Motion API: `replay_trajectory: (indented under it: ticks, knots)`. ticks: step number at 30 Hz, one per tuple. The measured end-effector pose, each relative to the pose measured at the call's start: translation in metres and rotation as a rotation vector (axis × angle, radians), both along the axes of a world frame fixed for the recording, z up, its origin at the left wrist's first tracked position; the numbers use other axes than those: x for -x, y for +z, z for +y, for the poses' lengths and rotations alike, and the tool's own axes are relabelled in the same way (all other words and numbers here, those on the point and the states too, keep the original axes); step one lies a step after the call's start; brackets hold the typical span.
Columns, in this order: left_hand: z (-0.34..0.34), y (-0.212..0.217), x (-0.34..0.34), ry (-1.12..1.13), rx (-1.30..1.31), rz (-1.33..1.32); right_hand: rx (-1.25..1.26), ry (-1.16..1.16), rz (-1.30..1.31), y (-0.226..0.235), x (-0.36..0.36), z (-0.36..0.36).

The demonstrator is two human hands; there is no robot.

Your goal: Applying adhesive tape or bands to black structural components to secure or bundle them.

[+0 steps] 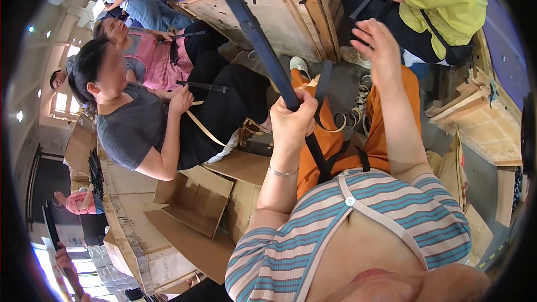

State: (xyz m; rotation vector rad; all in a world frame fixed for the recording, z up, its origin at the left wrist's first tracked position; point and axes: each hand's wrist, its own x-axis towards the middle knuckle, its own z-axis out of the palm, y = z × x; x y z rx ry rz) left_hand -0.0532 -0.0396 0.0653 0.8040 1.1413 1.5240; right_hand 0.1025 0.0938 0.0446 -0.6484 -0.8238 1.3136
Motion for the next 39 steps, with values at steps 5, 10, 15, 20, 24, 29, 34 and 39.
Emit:
replay_trajectory:
  ticks: [5, 10, 15, 20, 24, 29, 34, 39]
  knots:
    - [-0.001, -0.004, 0.007, 0.04, 0.014, -0.017, -0.221, 0.608, -0.153, -0.004, 0.016, -0.055]
    - [-0.001, -0.015, 0.004, 0.041, 0.014, -0.017, -0.221, 0.605, -0.123, -0.012, 0.036, -0.072]
    - [-0.006, -0.031, 0.003, 0.027, -0.051, 0.025, -0.075, 0.537, -0.295, -0.012, 0.031, -0.07]
    - [-0.019, -0.054, -0.001, -0.181, -0.044, -0.194, -0.161, 0.709, -0.395, 0.013, 0.005, -0.043]
    - [-0.018, -0.061, -0.001, -0.226, -0.066, -0.261, -0.394, 0.718, -0.698, 0.027, 0.0, -0.029]
    - [-0.015, -0.056, -0.007, -0.235, -0.049, -0.245, -0.596, 0.647, -0.942, 0.045, 0.009, -0.026]
    - [-0.016, -0.054, -0.013, -0.234, -0.06, -0.226, -0.548, 0.613, -0.952, 0.038, 0.015, -0.019]
    - [-0.015, -0.054, -0.014, -0.237, -0.048, -0.194, -0.524, 0.547, -0.912, 0.029, 0.019, -0.014]
